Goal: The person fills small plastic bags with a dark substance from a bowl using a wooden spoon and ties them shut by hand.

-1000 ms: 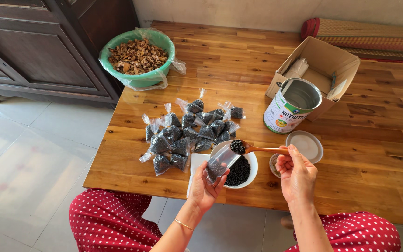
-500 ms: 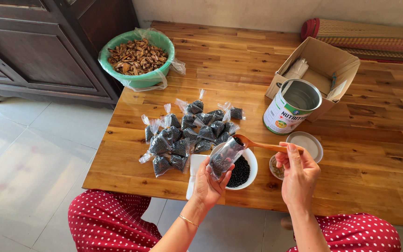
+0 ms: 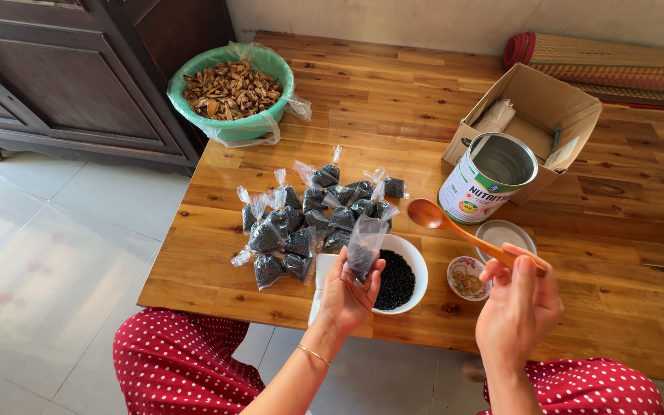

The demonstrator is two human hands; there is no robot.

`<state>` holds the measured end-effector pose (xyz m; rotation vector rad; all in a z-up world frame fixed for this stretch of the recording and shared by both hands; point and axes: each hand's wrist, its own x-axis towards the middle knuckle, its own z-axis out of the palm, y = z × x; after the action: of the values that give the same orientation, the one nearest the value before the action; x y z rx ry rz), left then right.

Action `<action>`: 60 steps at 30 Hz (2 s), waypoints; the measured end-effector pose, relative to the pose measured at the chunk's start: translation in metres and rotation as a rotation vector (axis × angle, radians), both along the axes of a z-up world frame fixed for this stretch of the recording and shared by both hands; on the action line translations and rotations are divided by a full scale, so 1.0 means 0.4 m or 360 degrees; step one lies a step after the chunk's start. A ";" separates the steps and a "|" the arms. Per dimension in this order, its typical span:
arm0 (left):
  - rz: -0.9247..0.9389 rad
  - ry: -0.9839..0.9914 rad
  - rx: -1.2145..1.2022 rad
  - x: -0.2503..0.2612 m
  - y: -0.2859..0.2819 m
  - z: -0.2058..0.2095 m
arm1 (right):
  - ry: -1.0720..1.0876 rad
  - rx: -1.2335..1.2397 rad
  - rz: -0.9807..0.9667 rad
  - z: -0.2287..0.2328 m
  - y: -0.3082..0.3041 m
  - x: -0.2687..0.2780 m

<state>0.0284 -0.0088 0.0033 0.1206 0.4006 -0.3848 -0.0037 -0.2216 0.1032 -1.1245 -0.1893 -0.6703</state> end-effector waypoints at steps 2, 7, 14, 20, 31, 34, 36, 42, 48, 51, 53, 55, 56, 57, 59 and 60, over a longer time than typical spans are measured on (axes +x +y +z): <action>0.0015 0.0029 0.0004 -0.005 0.010 0.004 | 0.0150 0.0102 -0.0144 -0.062 -0.013 0.023; 0.0016 0.0134 0.0065 -0.019 0.020 0.009 | 0.1096 -0.0007 -0.0002 -0.272 0.006 0.019; 0.0018 0.0151 0.0115 -0.046 0.046 -0.008 | 0.0962 -0.0960 -0.0240 -0.348 -0.065 -0.009; 0.0003 0.0163 0.0138 -0.060 0.036 0.005 | 0.0688 -0.2334 -0.0825 -0.339 -0.199 0.102; 0.0018 0.0162 0.0172 -0.064 0.035 0.032 | 0.0968 -0.1247 -0.0437 -0.330 -0.219 0.128; 0.0049 0.0140 0.0181 -0.060 -0.003 0.044 | 0.1267 -0.0446 0.0019 -0.252 -0.168 0.084; 0.0030 0.0169 0.0043 -0.051 -0.037 0.061 | 0.1263 -0.0283 0.0192 -0.203 -0.119 0.066; -0.0030 -0.0076 0.0013 -0.027 -0.065 0.105 | 0.1270 -0.0304 0.0570 -0.137 0.006 0.053; -0.0045 -0.0260 0.0083 -0.033 -0.032 0.117 | 0.1300 -0.0349 0.0643 -0.159 0.030 0.062; -0.0041 -0.0202 0.0158 -0.032 -0.026 0.114 | 0.1289 -0.0446 0.0655 -0.179 0.025 0.063; -0.0040 -0.0212 0.0112 -0.032 -0.024 0.111 | 0.1373 -0.0419 0.0676 -0.184 0.026 0.059; -0.0041 -0.0222 0.0065 -0.028 -0.023 0.104 | 0.1446 -0.0072 0.0824 -0.176 0.033 0.055; -0.0021 -0.0262 -0.0022 -0.024 -0.023 0.100 | 0.1504 0.0282 0.0965 -0.168 0.036 0.053; 0.0000 -0.0301 -0.0109 -0.021 -0.023 0.096 | 0.1504 0.0282 0.0963 -0.158 0.040 0.049; 0.0008 -0.0271 -0.0147 -0.017 -0.011 0.090 | 0.1741 0.0816 0.1065 -0.146 0.049 0.044; 0.0021 -0.0235 -0.0181 -0.017 -0.004 0.089 | 0.1742 0.0815 0.1071 -0.146 0.051 0.038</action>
<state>0.0214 -0.0102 0.0387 0.0352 0.2333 -0.3825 0.0117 -0.2011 0.0446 -0.7222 0.5055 0.5180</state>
